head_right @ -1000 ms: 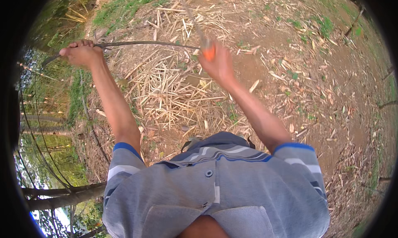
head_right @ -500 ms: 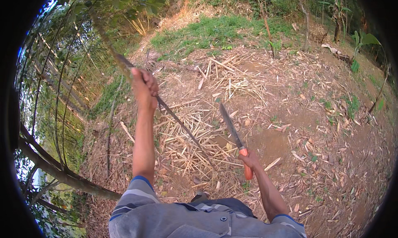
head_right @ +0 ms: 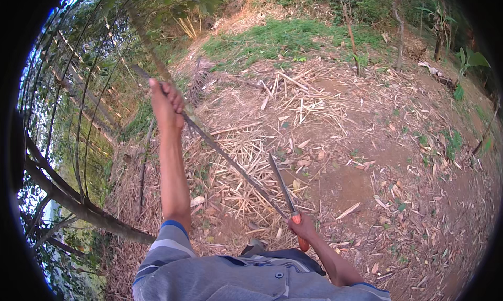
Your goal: The person uses a machete to cut long sticks into smaller pieces. They repeatedly pick up sticks from the ground, hold them with one hand, and chop them with the other hand, dropping the cut pieces onto the ground.
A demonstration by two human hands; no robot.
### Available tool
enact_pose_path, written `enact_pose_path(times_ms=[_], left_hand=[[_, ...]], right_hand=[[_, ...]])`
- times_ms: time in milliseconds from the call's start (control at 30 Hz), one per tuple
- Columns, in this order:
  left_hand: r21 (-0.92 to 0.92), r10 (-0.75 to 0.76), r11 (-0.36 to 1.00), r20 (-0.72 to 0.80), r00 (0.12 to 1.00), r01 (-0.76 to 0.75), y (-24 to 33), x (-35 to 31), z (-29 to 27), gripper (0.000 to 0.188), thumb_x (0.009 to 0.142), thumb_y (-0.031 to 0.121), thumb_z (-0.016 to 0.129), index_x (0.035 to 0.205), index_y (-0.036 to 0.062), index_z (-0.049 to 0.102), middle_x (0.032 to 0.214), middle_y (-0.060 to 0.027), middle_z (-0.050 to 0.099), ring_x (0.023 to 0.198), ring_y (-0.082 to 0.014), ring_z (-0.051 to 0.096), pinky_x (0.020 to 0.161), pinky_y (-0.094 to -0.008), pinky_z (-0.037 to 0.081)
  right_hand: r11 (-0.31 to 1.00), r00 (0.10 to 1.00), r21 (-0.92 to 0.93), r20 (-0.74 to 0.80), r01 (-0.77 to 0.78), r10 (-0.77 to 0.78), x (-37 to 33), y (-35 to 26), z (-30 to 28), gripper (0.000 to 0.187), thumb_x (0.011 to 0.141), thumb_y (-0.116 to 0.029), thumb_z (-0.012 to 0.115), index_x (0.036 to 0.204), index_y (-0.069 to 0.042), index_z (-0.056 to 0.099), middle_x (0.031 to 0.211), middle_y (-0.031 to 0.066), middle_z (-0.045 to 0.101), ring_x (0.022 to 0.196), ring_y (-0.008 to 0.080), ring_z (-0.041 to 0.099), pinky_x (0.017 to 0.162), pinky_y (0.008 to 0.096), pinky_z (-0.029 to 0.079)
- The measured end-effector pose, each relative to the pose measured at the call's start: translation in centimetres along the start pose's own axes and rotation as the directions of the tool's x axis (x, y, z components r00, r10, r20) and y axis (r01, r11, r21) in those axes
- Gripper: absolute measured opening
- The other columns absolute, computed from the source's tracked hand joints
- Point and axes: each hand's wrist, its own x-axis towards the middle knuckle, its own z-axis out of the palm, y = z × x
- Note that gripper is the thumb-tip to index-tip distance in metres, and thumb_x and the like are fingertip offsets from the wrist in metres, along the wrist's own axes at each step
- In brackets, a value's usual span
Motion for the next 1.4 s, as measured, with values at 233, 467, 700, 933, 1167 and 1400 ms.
enact_pose_path(times_ms=[233,467,700,933,1167,1400], left_hand=[[0.322,0.074,0.938,0.175,0.982,-0.128,-9.2,-6.0,10.7,0.047,0.094,0.047,0.035,0.061,0.0142,0.039,0.051,0.0059,0.034,0.043,-0.0063,0.028,0.042,-0.023,0.021],[0.494,-0.465,0.84,0.868,0.172,-0.225,-13.0,-26.0,21.0,0.034,0.091,0.037,0.046,0.097,0.0057,0.059,0.08,-0.0148,0.059,0.077,-0.028,0.057,0.072,-0.0385,0.044],[0.042,-0.495,0.865,-0.099,0.863,0.501,-23.0,-3.9,7.5,0.049,0.09,0.051,0.041,0.064,0.0101,0.046,0.054,0.003,0.037,0.047,-0.0106,0.03,0.043,-0.0304,0.024],[-0.575,-0.729,0.681,-0.594,0.34,0.454,-35.5,-14.5,-21.9,0.019,0.092,0.028,0.035,0.095,0.0122,0.045,0.068,-0.0035,0.04,0.053,-0.0168,0.037,0.05,-0.0307,0.039],[-0.427,-0.646,0.676,-0.735,0.205,0.6,-34.9,-13.6,-26.7,0.038,0.089,0.031,0.04,0.113,0.0026,0.046,0.101,-0.0145,0.055,0.093,-0.028,0.053,0.081,-0.0439,0.042],[0.478,-0.738,0.673,0.387,0.552,0.565,-30.2,-25.4,-6.0,0.036,0.087,0.034,0.052,0.113,0.0095,0.056,0.1,-0.0066,0.061,0.096,-0.0157,0.058,0.078,-0.0321,0.046]], right_hand=[[0.976,0.972,0.046,-0.089,-0.214,0.218,-1.1,3.7,1.6,0.028,0.08,-0.026,0.066,0.079,0.0,0.055,0.06,0.0062,0.056,0.049,0.0133,0.054,0.045,0.0284,0.044],[0.985,0.956,-0.013,-0.246,-0.169,0.161,3.8,12.1,-0.3,0.021,0.072,-0.018,0.068,0.078,0.0,0.058,0.064,0.009,0.059,0.052,0.0162,0.056,0.048,0.0314,0.046],[0.876,0.913,0.455,-0.268,-0.161,0.307,-9.3,11.4,-6.3,0.025,0.071,-0.012,0.068,0.088,-0.001,0.052,0.065,0.0061,0.057,0.054,0.0163,0.056,0.049,0.0291,0.046],[0.8,0.758,0.578,-0.592,0.163,0.273,-15.5,7.4,-13.9,0.02,0.077,-0.008,0.065,0.085,-0.005,0.047,0.063,0.0042,0.053,0.051,0.014,0.051,0.045,0.0258,0.042],[0.922,0.697,0.378,-0.683,0.083,0.217,-18.0,3.8,-17.6,0.021,0.08,-0.016,0.065,0.087,-0.004,0.049,0.063,0.0051,0.055,0.049,0.0145,0.052,0.044,0.0267,0.043],[0.947,0.791,0.302,-0.602,0.105,0.104,-11.4,0.3,-13.4,0.022,0.083,-0.022,0.06,0.086,-0.003,0.049,0.062,0.009,0.057,0.049,0.0171,0.056,0.043,0.0278,0.044]])
